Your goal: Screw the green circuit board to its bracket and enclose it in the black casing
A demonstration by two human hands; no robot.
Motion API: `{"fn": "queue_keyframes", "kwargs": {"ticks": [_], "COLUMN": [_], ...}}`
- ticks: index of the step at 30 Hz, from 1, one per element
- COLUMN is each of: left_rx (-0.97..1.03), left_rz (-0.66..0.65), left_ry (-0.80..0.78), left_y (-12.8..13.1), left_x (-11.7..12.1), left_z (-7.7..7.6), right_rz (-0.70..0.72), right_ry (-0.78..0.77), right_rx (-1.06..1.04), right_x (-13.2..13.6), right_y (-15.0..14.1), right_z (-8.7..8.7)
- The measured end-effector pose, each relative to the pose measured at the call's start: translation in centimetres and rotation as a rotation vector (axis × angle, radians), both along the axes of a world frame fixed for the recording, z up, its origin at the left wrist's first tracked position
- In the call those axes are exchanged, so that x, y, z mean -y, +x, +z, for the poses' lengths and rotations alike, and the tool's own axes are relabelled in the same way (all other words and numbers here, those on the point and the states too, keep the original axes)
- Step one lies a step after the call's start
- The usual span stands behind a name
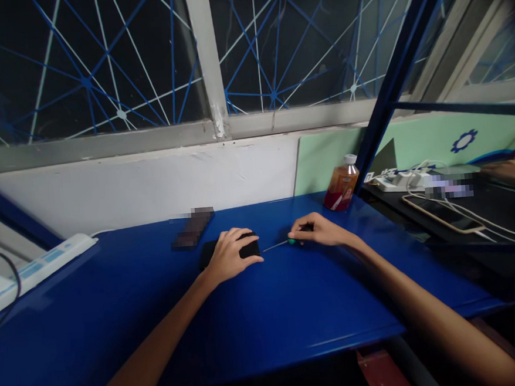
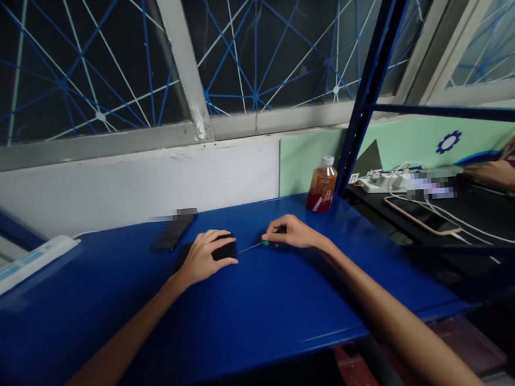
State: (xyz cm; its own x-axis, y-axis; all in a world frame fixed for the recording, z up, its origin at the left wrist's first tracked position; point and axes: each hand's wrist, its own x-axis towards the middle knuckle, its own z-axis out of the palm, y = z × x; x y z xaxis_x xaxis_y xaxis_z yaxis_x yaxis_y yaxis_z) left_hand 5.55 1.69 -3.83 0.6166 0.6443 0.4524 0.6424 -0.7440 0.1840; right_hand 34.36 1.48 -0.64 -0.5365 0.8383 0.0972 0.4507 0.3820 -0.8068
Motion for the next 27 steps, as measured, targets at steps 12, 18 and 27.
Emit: {"fn": "queue_keyframes", "kwargs": {"ticks": [12,18,27], "left_rx": [-0.036,-0.044,-0.053], "left_rz": [0.001,-0.001,0.005], "left_ry": [0.010,-0.004,-0.001], "left_y": [0.1,0.0,0.0], "left_x": [-0.2,-0.2,-0.1], "left_z": [-0.7,-0.7,-0.6], "right_rz": [0.063,0.067,0.025], "right_ry": [-0.272,-0.107,-0.131], "right_rx": [-0.020,0.079,-0.001], "right_x": [-0.9,-0.7,-0.5], "right_y": [0.6,0.5,-0.1], "right_z": [-1.7,-1.5,-1.5]}}
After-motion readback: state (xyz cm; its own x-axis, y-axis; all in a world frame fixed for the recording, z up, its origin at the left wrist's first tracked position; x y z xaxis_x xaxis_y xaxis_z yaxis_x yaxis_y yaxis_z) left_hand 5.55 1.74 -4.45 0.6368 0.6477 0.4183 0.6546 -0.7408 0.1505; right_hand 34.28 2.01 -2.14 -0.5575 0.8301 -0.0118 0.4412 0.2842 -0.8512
